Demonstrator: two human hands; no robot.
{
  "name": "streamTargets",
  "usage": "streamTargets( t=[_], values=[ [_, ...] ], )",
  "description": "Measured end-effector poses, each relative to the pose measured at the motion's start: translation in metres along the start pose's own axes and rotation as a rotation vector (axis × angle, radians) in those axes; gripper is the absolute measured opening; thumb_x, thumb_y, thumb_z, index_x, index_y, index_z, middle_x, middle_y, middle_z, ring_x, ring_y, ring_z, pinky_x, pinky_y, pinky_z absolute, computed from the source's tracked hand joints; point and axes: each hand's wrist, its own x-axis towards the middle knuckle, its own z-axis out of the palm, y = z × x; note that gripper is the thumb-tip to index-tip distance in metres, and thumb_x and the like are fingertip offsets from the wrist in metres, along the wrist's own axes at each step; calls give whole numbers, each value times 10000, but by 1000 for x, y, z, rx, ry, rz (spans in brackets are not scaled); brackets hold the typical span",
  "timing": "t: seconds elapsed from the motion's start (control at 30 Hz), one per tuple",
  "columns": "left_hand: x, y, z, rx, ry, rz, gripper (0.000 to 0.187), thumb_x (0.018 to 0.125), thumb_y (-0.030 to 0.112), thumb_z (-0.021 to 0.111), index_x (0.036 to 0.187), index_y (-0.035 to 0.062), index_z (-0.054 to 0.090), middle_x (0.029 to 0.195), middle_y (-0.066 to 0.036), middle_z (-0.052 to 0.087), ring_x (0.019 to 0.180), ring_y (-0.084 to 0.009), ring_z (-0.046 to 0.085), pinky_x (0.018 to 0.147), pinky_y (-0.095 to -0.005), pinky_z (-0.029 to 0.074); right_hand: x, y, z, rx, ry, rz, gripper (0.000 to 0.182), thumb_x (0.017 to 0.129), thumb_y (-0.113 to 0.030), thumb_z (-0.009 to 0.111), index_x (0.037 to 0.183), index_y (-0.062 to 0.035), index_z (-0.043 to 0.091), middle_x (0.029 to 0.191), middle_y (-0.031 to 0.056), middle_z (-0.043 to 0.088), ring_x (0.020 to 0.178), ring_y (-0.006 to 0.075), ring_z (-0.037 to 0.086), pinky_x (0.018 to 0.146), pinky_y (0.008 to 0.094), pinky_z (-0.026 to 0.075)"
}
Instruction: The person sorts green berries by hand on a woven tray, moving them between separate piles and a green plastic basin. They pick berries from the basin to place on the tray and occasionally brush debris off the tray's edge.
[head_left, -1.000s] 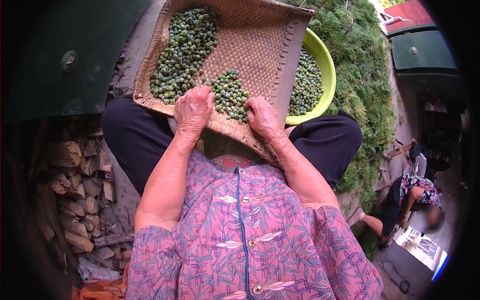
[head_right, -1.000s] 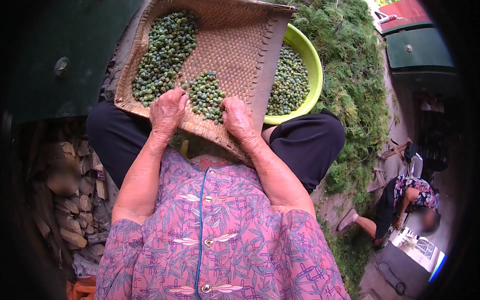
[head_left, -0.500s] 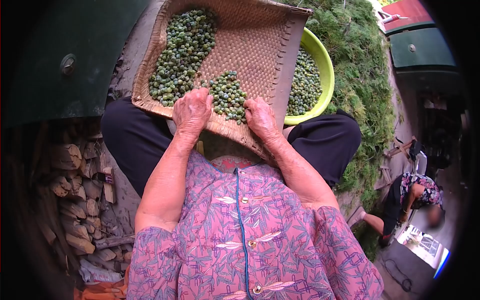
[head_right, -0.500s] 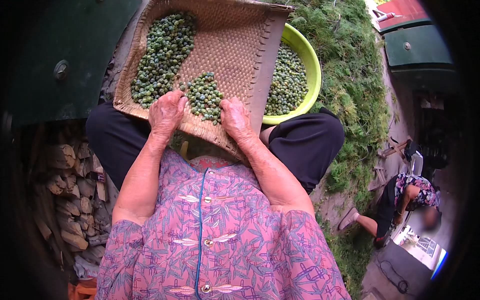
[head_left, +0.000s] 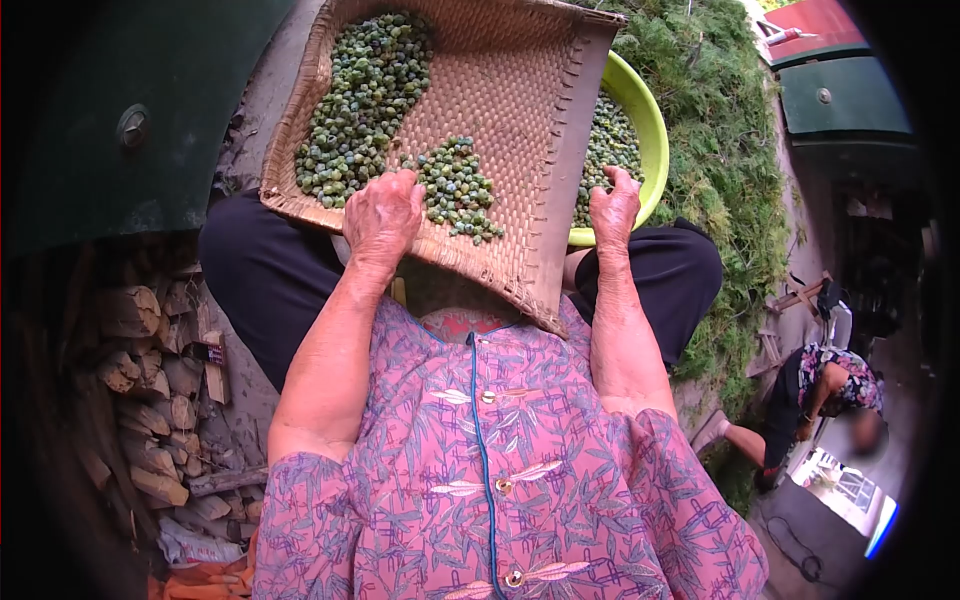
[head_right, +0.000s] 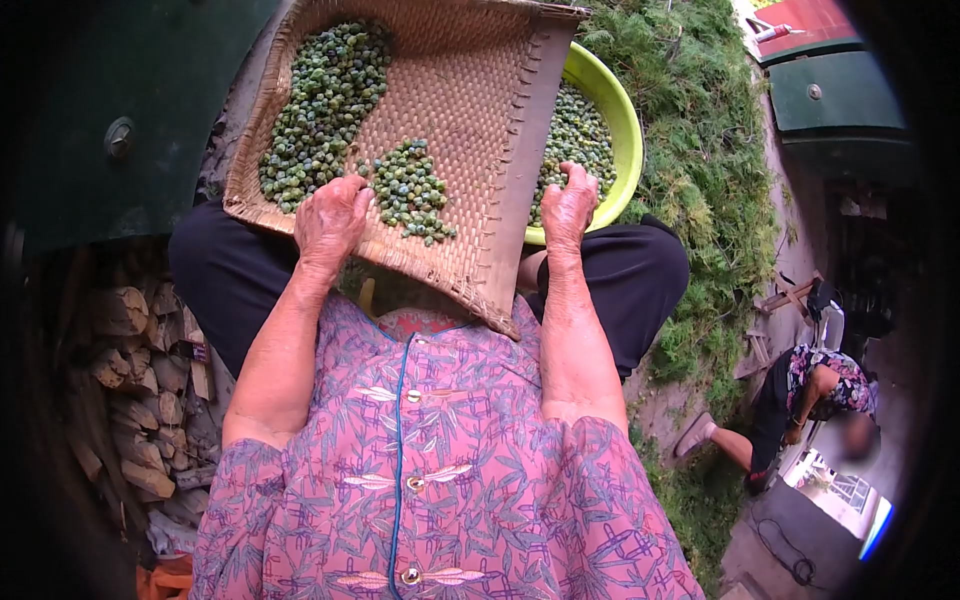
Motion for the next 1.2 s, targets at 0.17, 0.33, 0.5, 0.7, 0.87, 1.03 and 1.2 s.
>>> streamTargets(
  t=[0.17, 0.33, 0.5, 0.7, 0.87, 1.03, 1.2],
  values=[
    [0, 0, 0, 5, -8, 6, 174, 839, 258, 618, 864, 86, 624, 851, -116, 661, 818, -309, 648, 713, -431, 521, -7, -46, -14, 543, -605, -4, 150, 728, -59, 672, 876, -32, 668, 813, 132, 627, 793, 287, 632, 742, 360, 506],
    [1, -2, 1, 1, -6, -3, 185, 838, 267, 622, 915, 102, 651, 866, -109, 669, 811, -316, 644, 704, -439, 501, -30, -88, -23, 339, -976, -231, 218, 719, -113, 688, 932, -72, 666, 913, 131, 614, 941, 309, 591, 826, 403, 467],
    [1, 0, -1, 1, -26, -28, 185, 834, 266, 626, 910, 100, 655, 876, -112, 671, 813, -319, 644, 706, -436, 503, -42, -92, -16, 226, -897, -328, 182, 728, -114, 674, 907, -85, 655, 918, 133, 585, 960, 316, 569, 830, 416, 457],
    [1, 0, -1, -7, -14, -14, 182, 837, 267, 619, 909, 103, 655, 872, -110, 671, 813, -321, 643, 708, -439, 502, -34, -75, -9, 289, -766, -226, 144, 774, -126, 606, 896, -65, 652, 904, 156, 603, 914, 338, 587, 813, 429, 466],
    [1, 1, -1, -5, -20, -6, 176, 840, 264, 615, 884, 95, 637, 855, -116, 665, 806, -317, 646, 705, -438, 511, 1, -21, -13, 289, -430, 93, 174, 772, -87, 553, 902, -48, 662, 886, 177, 624, 870, 350, 608, 802, 434, 475],
    [1, 0, -1, 1, -29, -20, 187, 833, 266, 622, 918, 104, 658, 873, -109, 672, 808, -318, 644, 707, -435, 503, 1, 3, -10, 162, -273, 91, 207, 734, -45, 575, 916, -40, 673, 897, 176, 634, 871, 340, 614, 809, 422, 479],
    [1, 1, -1, -2, -32, -25, 177, 835, 261, 619, 889, 94, 642, 867, -116, 667, 819, -319, 644, 719, -438, 510, -7, -38, -1, 374, -372, -16, 165, 777, -101, 653, 940, -79, 668, 877, 145, 614, 862, 322, 611, 745, 401, 489]
  ],
)
